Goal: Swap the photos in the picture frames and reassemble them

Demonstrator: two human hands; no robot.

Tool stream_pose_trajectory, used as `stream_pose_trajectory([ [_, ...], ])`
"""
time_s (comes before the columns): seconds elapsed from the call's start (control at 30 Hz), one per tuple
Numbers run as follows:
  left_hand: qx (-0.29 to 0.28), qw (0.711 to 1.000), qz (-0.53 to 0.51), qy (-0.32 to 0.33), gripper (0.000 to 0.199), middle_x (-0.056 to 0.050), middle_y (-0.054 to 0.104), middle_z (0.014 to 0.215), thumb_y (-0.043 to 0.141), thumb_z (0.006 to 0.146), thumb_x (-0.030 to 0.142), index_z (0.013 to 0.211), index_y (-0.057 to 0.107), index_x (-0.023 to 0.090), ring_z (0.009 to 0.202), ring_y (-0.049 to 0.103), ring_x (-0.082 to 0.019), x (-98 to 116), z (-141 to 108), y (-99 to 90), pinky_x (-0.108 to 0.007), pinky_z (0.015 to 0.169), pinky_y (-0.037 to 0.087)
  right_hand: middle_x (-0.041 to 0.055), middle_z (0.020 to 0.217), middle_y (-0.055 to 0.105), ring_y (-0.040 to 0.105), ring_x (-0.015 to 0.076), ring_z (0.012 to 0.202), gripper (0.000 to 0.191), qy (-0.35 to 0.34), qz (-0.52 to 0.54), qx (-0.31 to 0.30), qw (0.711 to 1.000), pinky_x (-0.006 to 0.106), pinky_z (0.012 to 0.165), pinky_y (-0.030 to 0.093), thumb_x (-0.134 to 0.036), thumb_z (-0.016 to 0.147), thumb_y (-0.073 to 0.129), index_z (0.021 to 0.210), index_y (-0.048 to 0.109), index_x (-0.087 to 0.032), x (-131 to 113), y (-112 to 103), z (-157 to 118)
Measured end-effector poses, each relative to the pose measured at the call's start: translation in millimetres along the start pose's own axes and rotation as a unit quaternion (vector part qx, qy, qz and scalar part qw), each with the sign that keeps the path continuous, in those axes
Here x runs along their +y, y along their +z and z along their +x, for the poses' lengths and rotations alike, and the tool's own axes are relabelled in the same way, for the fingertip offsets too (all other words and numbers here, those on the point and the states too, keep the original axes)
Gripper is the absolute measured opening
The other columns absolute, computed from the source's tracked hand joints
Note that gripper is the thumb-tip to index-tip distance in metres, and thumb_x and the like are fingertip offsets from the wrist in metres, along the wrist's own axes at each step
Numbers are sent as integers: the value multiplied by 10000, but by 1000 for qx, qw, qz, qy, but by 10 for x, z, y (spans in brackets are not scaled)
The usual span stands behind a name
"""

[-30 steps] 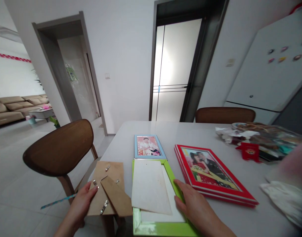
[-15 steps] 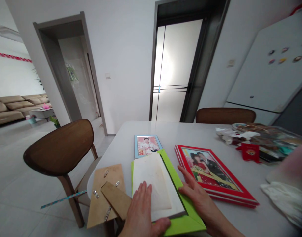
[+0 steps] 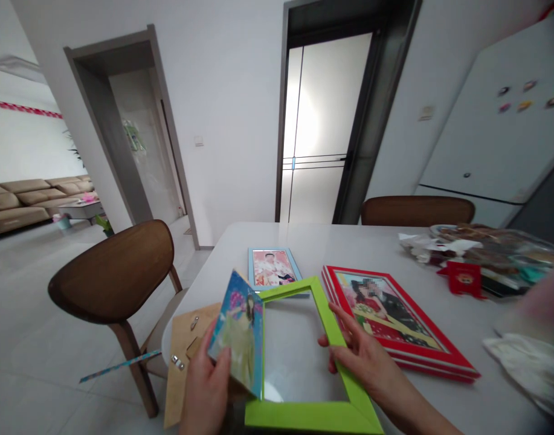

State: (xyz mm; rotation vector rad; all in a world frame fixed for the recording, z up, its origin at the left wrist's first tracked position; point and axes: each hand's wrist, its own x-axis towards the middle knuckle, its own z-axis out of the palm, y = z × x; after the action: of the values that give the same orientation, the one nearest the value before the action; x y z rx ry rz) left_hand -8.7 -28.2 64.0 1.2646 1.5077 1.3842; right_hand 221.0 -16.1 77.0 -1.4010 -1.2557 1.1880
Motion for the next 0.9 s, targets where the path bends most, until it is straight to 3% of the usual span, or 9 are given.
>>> stream_pose_trajectory([
  [0.1, 10, 977, -162, -138, 416, -70, 668, 897, 591, 618, 269, 1010, 521, 145, 838, 617, -245, -234, 40, -174, -349, 727, 493, 38, 765, 617, 572, 165, 633, 658, -36, -195, 16, 980, 271, 596, 443, -275, 659, 446, 1272, 279, -104, 268, -99, 65],
  [0.17, 1, 955, -228, -187, 346, -63, 675, 843, 601, 617, 224, 948, 531, 155, 769, 636, -233, -309, 23, -219, -332, 659, 512, 88, 871, 628, 584, 199, 761, 605, -49, -309, 28, 950, 298, 703, 437, -267, 670, 426, 1238, 351, -72, 391, -131, 83],
  [0.27, -2, 942, -267, -206, 255, -63, 675, 814, 600, 620, 167, 868, 542, 152, 753, 638, -224, -303, -17, -225, -313, 640, 517, 152, 1080, 561, 546, 230, 937, 553, -67, -412, 27, 908, 319, 827, 395, -263, 690, 418, 1202, 410, -54, 489, -145, 99],
  [0.47, -8, 933, -280, -225, 202, -57, 678, 765, 590, 633, 123, 829, 543, 141, 730, 642, -218, -252, -15, -222, -317, 647, 523, 159, 1032, 568, 550, 245, 912, 426, -96, -506, 19, 857, 358, 815, 416, -257, 706, 427, 1087, 537, -100, 500, -128, 109],
  [0.57, -2, 933, -283, -223, 212, -61, 680, 762, 597, 625, 122, 830, 549, 137, 725, 645, -221, -246, -8, -218, -318, 644, 527, 144, 1115, 527, 485, 250, 1022, 405, -151, -460, 44, 874, 371, 888, 368, -281, 703, 442, 1060, 559, -130, 415, -58, 63],
  [0.63, 5, 931, -289, -221, 224, -60, 682, 763, 605, 613, 132, 832, 557, 134, 739, 644, -222, -221, -19, -200, -305, 641, 528, 132, 1112, 534, 502, 234, 995, 400, -159, -382, 24, 910, 363, 880, 378, -318, 717, 439, 1055, 561, -142, 352, 41, 26],
  [0.77, 3, 929, -305, -209, 291, -52, 687, 775, 655, 576, 203, 849, 577, 138, 777, 637, -236, -136, -90, -110, -293, 632, 525, 105, 922, 625, 587, 186, 755, 489, -56, -129, -88, 986, 321, 675, 473, -451, 756, 398, 1111, 511, -134, 265, 337, -2],
  [0.83, -18, 929, -310, -203, 320, -59, 690, 762, 689, 547, 248, 829, 593, 134, 768, 637, -252, -107, -140, -45, -316, 640, 520, 90, 893, 639, 595, 185, 735, 539, -3, 6, -108, 994, 322, 651, 477, -509, 748, 396, 1134, 490, -146, 235, 472, 17],
  [0.9, -47, 925, -319, -202, 340, -71, 693, 739, 715, 522, 278, 805, 609, 124, 757, 637, -265, -102, -185, 16, -341, 656, 509, 82, 938, 636, 593, 193, 791, 519, 21, 104, -84, 991, 333, 719, 464, -524, 734, 424, 1097, 522, -166, 204, 560, 46],
])
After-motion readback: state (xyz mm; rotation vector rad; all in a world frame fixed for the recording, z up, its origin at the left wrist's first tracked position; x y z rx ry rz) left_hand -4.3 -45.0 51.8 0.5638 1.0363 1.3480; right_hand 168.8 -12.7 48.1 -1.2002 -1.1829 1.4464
